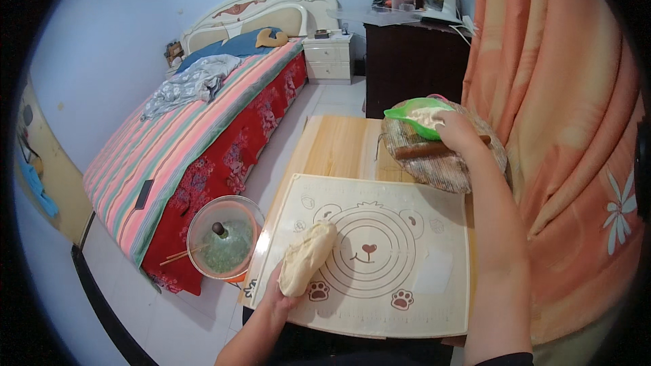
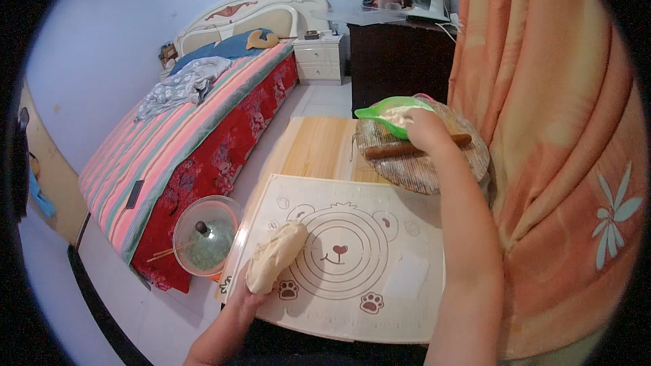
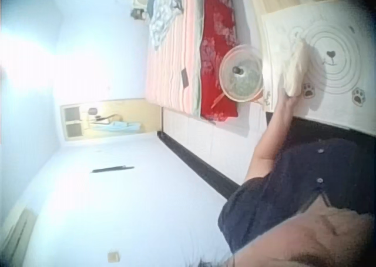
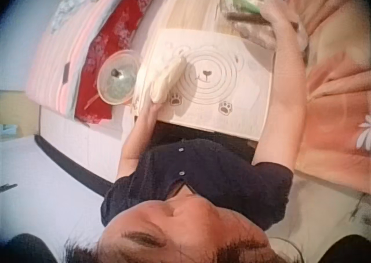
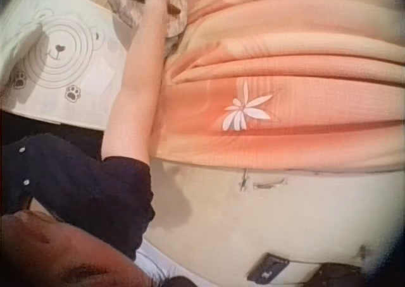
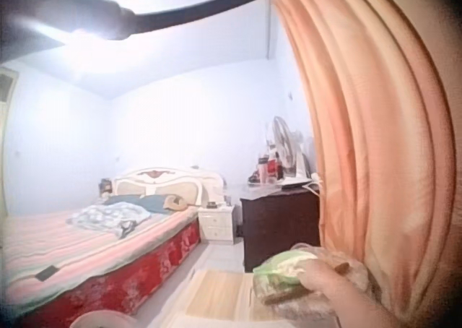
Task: The person kneads a ball of dough on a silicone mat, then uses a scraper to cut a portion off and places it into a metal bowl. They continue to knead the remaining dough, eventually rolling it into a long rope and shaping it into a square outline on the mat.
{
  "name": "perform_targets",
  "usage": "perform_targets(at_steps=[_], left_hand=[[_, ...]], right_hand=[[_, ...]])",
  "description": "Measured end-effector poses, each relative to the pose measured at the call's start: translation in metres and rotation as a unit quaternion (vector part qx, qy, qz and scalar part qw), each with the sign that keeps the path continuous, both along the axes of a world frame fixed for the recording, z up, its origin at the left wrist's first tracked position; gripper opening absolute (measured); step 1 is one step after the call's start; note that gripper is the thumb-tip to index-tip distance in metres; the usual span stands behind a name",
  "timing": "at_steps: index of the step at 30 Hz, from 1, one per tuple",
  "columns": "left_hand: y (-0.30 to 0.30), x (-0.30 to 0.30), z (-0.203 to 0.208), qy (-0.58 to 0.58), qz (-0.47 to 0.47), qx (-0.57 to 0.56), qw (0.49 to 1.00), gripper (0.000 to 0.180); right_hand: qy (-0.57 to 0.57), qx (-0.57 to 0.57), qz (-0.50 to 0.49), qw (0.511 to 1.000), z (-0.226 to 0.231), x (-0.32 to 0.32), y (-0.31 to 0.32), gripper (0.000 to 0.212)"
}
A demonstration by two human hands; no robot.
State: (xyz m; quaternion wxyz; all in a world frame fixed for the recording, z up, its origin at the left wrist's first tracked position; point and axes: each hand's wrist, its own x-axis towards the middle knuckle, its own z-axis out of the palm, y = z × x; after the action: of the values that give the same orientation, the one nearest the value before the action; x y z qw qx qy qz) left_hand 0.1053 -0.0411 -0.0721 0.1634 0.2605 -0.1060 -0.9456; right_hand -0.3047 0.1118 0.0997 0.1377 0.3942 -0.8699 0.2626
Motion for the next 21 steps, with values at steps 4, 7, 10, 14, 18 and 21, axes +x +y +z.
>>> perform_targets(at_steps=[4,7,10,14,18,21], left_hand=[[-0.006,0.014,-0.022,0.029,-0.052,-0.056,0.997,0.041],[0.000,0.016,-0.016,-0.028,-0.076,-0.113,0.990,0.046],[0.003,0.014,-0.014,-0.044,-0.102,-0.144,0.983,0.050],[0.000,0.015,-0.020,-0.030,-0.108,-0.153,0.982,0.053],[0.002,0.017,-0.015,-0.049,-0.120,-0.172,0.977,0.053],[0.002,0.013,-0.016,-0.022,-0.128,-0.177,0.976,0.051]], right_hand=[[-0.023,0.119,0.037,0.992,0.002,0.008,-0.012,0.028],[0.072,0.142,0.020,0.987,-0.020,0.015,-0.019,0.023],[0.162,0.074,0.003,0.984,-0.038,0.002,-0.012,0.019],[0.120,0.021,0.006,0.993,-0.014,0.031,0.020,0.013],[0.161,0.018,0.038,0.986,0.016,0.093,0.068,0.011],[0.151,0.016,0.028,0.988,0.030,0.141,0.123,0.012]])
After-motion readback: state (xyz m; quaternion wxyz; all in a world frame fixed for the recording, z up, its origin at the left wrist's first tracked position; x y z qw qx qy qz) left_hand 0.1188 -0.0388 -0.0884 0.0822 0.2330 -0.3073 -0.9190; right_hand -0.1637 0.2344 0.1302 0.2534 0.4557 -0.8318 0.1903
